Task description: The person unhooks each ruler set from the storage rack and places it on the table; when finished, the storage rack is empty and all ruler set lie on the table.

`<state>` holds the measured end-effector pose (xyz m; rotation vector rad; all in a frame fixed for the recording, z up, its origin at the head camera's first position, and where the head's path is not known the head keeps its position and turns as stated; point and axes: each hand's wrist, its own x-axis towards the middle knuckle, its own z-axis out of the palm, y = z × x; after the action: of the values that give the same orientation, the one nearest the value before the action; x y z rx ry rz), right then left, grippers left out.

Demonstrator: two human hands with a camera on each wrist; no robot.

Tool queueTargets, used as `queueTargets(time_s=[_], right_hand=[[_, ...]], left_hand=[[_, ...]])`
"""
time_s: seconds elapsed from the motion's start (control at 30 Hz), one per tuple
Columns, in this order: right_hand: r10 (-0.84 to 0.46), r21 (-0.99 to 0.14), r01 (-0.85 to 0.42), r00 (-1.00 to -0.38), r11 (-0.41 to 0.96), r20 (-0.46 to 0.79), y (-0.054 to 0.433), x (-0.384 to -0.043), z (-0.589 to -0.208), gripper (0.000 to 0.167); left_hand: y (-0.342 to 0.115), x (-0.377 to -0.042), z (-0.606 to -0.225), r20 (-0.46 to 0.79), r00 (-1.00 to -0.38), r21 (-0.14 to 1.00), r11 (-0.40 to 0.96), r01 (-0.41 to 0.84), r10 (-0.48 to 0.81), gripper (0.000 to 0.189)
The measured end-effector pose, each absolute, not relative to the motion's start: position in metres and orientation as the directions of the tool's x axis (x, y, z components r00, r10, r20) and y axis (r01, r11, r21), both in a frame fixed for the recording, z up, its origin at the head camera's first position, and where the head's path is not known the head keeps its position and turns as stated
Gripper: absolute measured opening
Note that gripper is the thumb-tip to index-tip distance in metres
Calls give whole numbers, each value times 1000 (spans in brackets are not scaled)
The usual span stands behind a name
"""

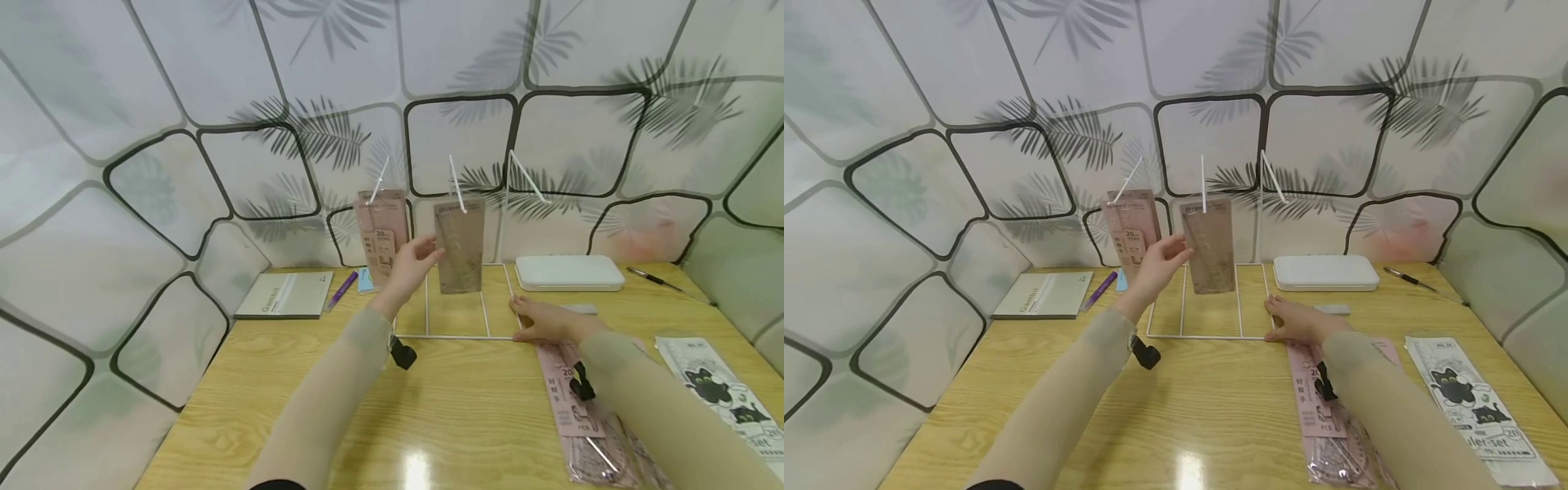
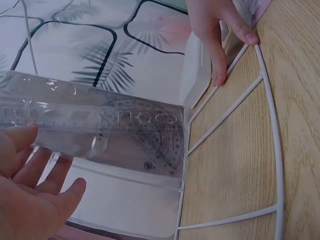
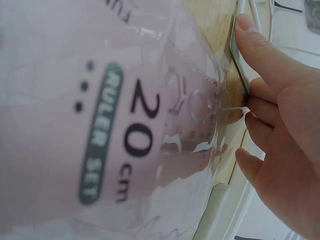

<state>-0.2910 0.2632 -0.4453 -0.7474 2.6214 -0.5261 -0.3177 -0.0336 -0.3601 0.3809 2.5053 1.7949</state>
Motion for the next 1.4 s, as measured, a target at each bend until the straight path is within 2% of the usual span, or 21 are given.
queueTargets(time_s=[0.27, 0.47, 0.8, 1.1, 1.4], right_hand=[[-541, -460, -389, -799, 798, -264, 264, -291, -445, 97], [-539, -458, -389, -801, 799, -261, 262, -291, -445, 95], [-554, -461, -405, -793, 790, -252, 260, -291, -441, 91], [-546, -450, -398, -794, 799, -267, 262, -292, -440, 91], [-557, -437, -421, -792, 795, -251, 260, -293, -441, 91]], left_hand=[[-33, -315, -361, 80, -962, 982, 146, 122, 261, 40], [-43, -303, -358, 105, -942, 978, 140, 157, 318, 39], [-61, -270, -342, 72, -918, 970, 186, 155, 390, 37], [-69, -239, -318, 83, -893, 976, 145, 163, 442, 34], [-126, -223, -316, 61, -927, 964, 218, 150, 370, 28]])
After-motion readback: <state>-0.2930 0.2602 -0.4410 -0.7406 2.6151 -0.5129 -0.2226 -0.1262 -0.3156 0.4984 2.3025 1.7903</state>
